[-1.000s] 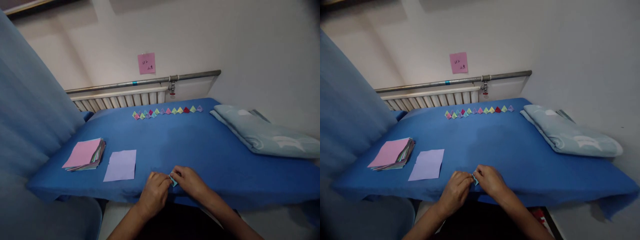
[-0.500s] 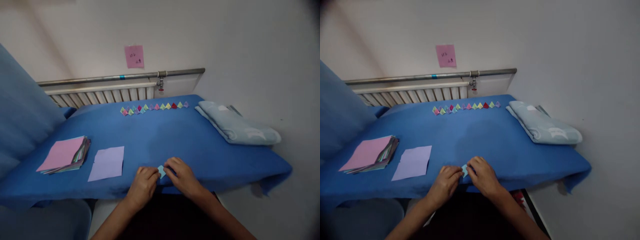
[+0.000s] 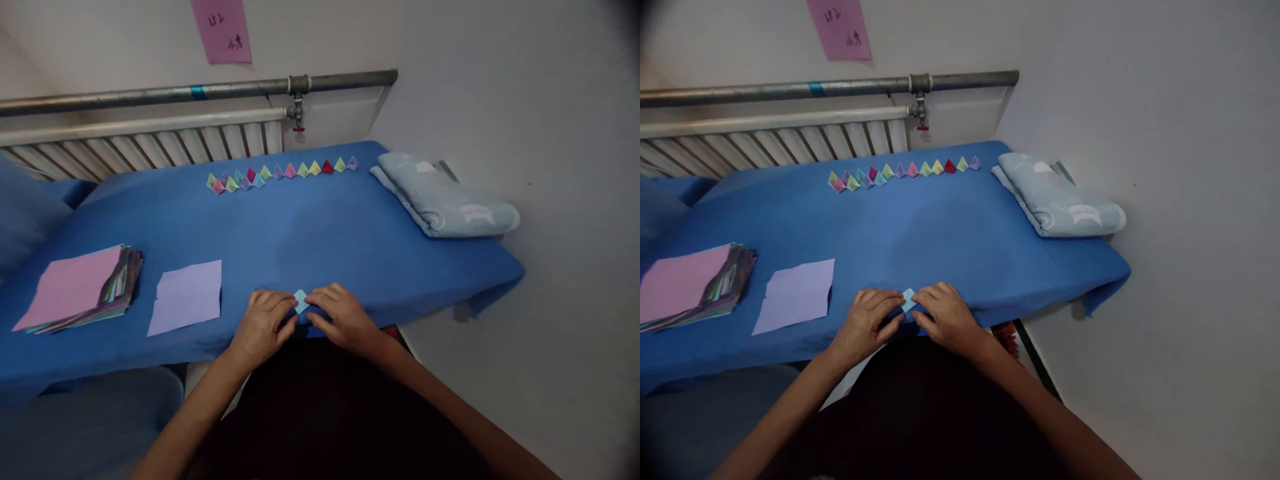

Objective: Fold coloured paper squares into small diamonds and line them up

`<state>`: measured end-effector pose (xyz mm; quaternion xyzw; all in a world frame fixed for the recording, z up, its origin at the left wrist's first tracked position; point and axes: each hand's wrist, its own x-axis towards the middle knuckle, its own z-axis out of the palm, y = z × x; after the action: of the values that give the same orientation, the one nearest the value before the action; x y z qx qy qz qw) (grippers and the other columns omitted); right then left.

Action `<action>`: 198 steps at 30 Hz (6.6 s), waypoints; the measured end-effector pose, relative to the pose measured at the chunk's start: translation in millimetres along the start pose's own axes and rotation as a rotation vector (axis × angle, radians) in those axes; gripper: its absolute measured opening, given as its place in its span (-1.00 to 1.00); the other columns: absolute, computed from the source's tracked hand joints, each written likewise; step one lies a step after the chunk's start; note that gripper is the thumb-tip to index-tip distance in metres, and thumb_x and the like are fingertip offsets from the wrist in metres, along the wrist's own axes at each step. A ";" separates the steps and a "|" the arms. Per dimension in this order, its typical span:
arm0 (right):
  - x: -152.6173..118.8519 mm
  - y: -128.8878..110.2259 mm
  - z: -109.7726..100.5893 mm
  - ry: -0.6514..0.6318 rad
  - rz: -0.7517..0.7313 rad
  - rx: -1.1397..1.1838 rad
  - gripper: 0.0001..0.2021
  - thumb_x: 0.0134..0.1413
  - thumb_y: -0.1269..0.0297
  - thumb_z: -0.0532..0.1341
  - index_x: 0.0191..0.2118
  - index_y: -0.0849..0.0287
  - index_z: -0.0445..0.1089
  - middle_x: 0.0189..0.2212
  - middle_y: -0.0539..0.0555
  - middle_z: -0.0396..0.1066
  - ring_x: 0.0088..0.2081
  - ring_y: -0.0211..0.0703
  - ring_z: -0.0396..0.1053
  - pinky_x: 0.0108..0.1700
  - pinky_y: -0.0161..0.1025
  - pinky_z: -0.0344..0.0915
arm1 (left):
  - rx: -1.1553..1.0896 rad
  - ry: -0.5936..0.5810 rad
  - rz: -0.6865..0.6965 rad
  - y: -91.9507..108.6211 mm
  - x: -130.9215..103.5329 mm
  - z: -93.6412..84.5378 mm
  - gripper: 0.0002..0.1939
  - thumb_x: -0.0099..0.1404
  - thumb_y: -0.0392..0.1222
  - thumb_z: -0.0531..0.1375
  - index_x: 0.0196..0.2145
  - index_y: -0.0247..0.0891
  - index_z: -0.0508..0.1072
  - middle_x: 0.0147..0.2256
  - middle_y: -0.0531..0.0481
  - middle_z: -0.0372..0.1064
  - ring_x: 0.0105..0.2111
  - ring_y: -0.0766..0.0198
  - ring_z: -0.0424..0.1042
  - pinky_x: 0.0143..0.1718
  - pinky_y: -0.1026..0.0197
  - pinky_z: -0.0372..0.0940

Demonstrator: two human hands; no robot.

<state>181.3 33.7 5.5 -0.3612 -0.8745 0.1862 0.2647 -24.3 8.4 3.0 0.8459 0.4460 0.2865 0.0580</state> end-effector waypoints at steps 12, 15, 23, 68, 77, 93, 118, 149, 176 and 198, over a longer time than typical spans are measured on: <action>2.4 -0.7 3.4 0.018 0.000 -0.080 -0.81 0.23 0.27 0.12 -0.14 0.18 0.44 -0.24 0.14 0.46 -0.25 -0.09 0.26 -0.15 -0.13 0.18 | -0.003 0.017 0.020 -11.3 2.2 4.9 -0.81 0.34 -0.13 0.14 -0.15 -0.23 0.46 -0.17 -0.08 0.50 -0.19 0.18 0.42 -0.14 0.09 0.19; 1.7 -0.5 5.0 0.026 0.002 -0.090 -0.81 0.24 0.28 0.11 -0.15 0.17 0.44 -0.25 0.14 0.46 -0.26 -0.09 0.26 -0.15 -0.13 0.18 | -0.003 0.016 0.027 -11.7 3.0 4.3 -0.80 0.35 -0.12 0.12 -0.16 -0.23 0.46 -0.18 -0.07 0.51 -0.20 0.20 0.42 -0.14 0.10 0.19; -0.1 2.1 11.0 0.048 -0.019 -0.159 -0.77 0.28 0.26 0.06 -0.16 0.16 0.45 -0.28 0.11 0.46 -0.29 -0.11 0.23 -0.17 -0.16 0.15 | 0.019 0.010 0.023 -10.8 3.8 2.4 -0.79 0.36 -0.10 0.10 -0.15 -0.21 0.45 -0.19 -0.07 0.50 -0.19 0.19 0.42 -0.14 0.10 0.21; 15.0 -10.2 14.4 0.123 0.250 -0.162 -0.83 0.21 0.32 0.08 -0.41 0.16 0.31 -0.37 0.09 0.39 -0.29 -0.13 0.28 -0.20 -0.18 0.17 | 0.107 -0.404 -0.445 3.8 46.7 -12.7 -0.80 0.33 -0.15 0.08 -0.32 -0.22 0.48 -0.30 -0.02 0.49 -0.24 0.15 0.41 -0.15 0.09 0.14; 18.2 -9.5 12.8 0.103 0.286 -0.185 -0.84 0.17 0.31 0.10 -0.44 0.15 0.29 -0.38 0.08 0.37 -0.30 -0.13 0.25 -0.23 -0.19 0.16 | 0.124 -0.415 -0.503 3.2 52.0 -12.2 -0.82 0.30 -0.14 0.11 -0.34 -0.22 0.49 -0.30 -0.04 0.51 -0.25 0.15 0.44 -0.17 0.12 0.16; 17.5 -0.2 13.0 0.109 0.268 -0.094 -0.85 0.13 0.25 0.20 -0.43 0.14 0.31 -0.34 0.05 0.41 -0.24 -0.13 0.26 -0.18 -0.17 0.11 | 0.152 -0.421 -0.536 6.2 50.8 -11.3 -0.77 0.31 -0.08 0.09 -0.35 -0.23 0.48 -0.31 -0.06 0.50 -0.23 0.08 0.43 -0.13 0.02 0.14; 29.8 -2.7 -0.7 0.002 0.293 -0.066 -0.86 0.05 0.37 0.25 -0.50 0.15 0.33 -0.42 0.01 0.36 -0.38 -0.20 0.19 -0.25 -0.22 0.14 | 0.070 -0.959 -0.599 -13.4 102.9 -26.6 -0.73 0.06 0.02 0.21 -0.62 -0.21 0.41 -0.66 0.10 0.26 -0.59 0.33 0.22 -0.52 0.27 0.04; 28.4 8.0 -4.3 -0.048 0.145 0.007 -0.89 0.07 0.47 0.18 -0.41 0.13 0.30 -0.35 0.02 0.38 -0.28 -0.18 0.27 -0.14 -0.20 0.16 | 0.141 -0.665 -0.273 5.1 74.2 -25.3 -0.77 0.24 -0.38 0.03 -0.20 -0.23 0.42 -0.23 -0.07 0.40 -0.24 0.21 0.37 -0.22 0.22 0.19; 17.0 19.7 -5.0 0.217 0.280 0.456 -0.93 0.02 0.37 0.20 -0.44 0.10 0.32 -0.30 0.01 0.39 -0.22 -0.18 0.31 -0.20 -0.21 0.21 | -0.013 -0.954 -0.227 -11.8 114.3 -18.6 -0.80 -0.05 -0.40 0.21 -0.39 -0.22 0.47 -0.53 0.13 0.34 -0.53 0.35 0.23 -0.51 0.32 0.03; 22.3 -15.6 -2.0 0.216 0.516 0.836 -0.85 0.04 0.18 0.20 -0.43 0.12 0.37 -0.51 -0.06 0.31 -0.42 -0.27 0.25 -0.32 -0.27 0.18 | -1.269 0.023 -0.837 4.8 54.3 -9.3 -0.74 -0.11 -0.21 0.40 -0.50 -0.27 0.39 -0.56 0.14 0.37 -0.51 0.42 0.36 -0.37 0.33 0.23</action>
<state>160.8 39.8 22.5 -0.4462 -0.5749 0.5414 0.4210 -2.1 46.9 35.8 0.4074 0.4800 0.4512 0.6325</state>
